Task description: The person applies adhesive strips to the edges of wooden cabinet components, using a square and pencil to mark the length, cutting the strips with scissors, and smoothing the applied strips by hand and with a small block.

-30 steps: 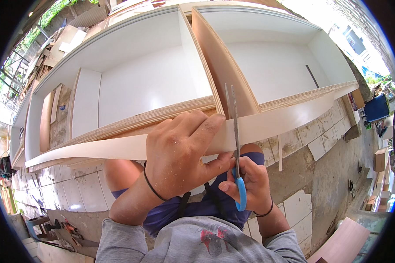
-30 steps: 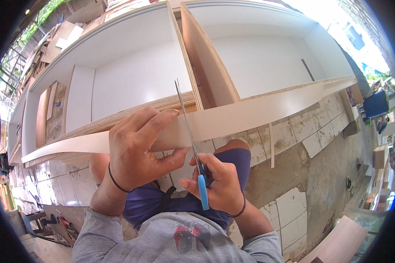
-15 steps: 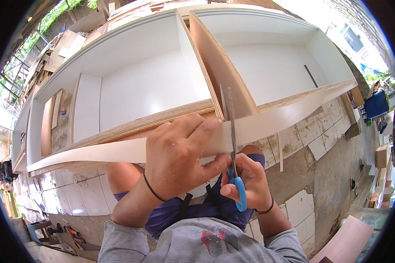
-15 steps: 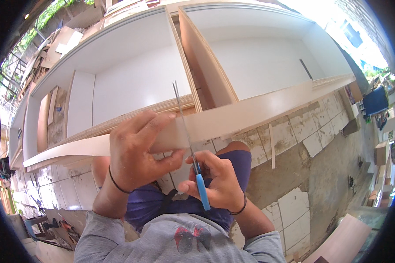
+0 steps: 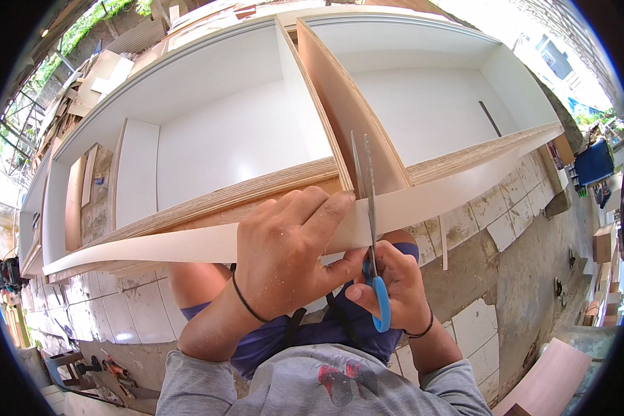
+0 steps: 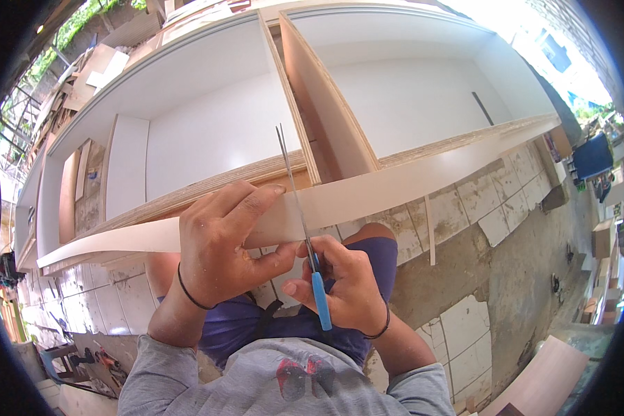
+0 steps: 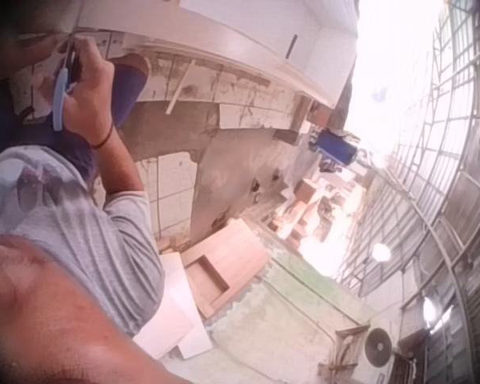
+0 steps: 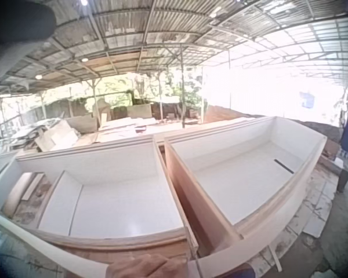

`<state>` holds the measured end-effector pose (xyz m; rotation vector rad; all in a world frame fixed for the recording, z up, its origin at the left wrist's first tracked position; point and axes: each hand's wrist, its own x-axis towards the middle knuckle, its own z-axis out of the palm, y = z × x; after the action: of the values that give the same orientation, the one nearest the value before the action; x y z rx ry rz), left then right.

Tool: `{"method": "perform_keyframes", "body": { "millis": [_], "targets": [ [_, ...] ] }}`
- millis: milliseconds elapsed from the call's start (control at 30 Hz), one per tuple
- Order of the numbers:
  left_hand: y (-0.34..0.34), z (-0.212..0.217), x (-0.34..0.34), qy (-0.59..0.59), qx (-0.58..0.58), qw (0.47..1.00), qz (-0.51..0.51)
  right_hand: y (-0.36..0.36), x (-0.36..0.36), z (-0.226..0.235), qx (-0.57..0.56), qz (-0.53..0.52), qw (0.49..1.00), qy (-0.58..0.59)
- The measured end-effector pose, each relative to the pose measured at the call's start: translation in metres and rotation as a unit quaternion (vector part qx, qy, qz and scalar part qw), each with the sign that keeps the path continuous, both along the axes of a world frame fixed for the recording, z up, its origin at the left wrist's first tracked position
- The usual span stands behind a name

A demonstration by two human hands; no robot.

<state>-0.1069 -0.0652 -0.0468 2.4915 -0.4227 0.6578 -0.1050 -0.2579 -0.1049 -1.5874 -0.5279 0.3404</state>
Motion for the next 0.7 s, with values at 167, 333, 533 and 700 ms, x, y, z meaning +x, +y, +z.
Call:
{"method": "perform_keyframes", "body": {
  "millis": [167, 333, 533, 700],
  "targets": [
    [0.0005, 0.0009, -0.0003, 0.004, 0.002, 1.0, 0.002, 0.0016, -0.0002, 0.0007, -0.014, -0.001, 1.0, -0.019],
    [0.0009, 0.0016, -0.0013, 0.012, 0.011, 1.0, 0.005, 0.0021, -0.0018, -0.0024, -0.007, -0.004, 1.0, -0.016],
    [0.0013, -0.0011, -0.0023, 0.013, 0.012, 1.0, 0.008, 0.0024, -0.0036, -0.0049, 0.0, -0.004, 1.0, -0.004],
    [0.0021, 0.0008, -0.0048, 0.028, 0.016, 0.999, 0.004, 0.0004, -0.0017, -0.0075, 0.027, 0.014, 0.999, 0.016]
  ]
}}
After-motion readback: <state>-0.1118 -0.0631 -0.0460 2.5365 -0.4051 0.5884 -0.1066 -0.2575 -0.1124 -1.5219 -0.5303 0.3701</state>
